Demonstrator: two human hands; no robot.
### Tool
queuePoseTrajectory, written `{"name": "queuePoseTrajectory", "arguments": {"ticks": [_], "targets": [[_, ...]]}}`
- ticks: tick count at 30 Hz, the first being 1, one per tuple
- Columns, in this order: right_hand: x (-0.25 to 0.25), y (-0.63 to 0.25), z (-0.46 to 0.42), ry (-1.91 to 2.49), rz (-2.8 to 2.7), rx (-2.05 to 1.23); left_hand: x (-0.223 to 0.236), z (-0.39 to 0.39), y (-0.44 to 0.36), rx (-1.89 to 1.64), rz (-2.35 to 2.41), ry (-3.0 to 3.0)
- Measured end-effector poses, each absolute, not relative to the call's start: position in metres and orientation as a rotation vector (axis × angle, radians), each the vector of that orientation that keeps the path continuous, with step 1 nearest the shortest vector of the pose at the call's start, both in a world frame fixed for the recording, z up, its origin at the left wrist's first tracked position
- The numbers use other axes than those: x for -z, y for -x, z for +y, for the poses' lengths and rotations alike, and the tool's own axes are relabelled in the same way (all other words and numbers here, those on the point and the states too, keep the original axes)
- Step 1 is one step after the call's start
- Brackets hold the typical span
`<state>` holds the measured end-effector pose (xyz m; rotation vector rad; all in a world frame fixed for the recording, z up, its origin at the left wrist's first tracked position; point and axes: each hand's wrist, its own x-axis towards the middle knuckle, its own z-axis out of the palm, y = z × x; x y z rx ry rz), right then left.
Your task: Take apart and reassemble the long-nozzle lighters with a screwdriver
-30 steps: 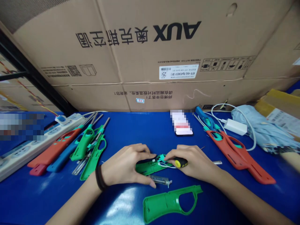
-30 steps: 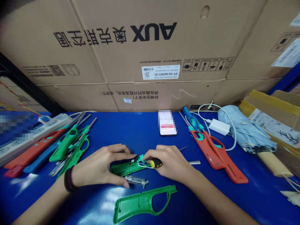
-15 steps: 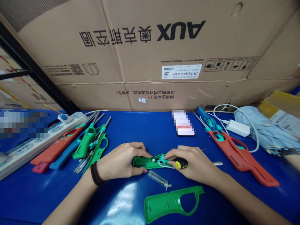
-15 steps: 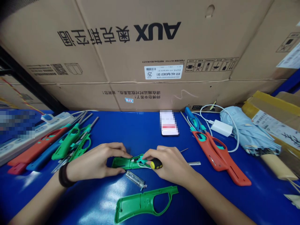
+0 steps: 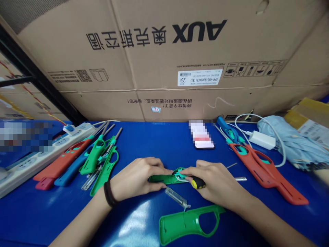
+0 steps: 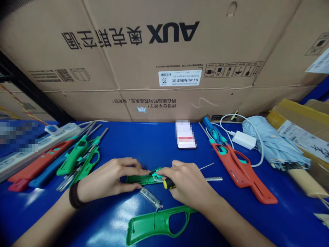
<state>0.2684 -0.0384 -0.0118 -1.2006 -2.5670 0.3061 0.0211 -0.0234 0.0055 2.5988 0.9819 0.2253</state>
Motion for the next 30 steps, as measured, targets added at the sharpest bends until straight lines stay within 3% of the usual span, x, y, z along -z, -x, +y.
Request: {"name": "queuePoseTrajectory", "arguments": {"ticks": [30], "targets": [[0.006, -0.281, -0.031, 1.323, -2.409, -0.682, 0.000, -0.026, -0.025, -0.166, 0.978, -2.678]]}}
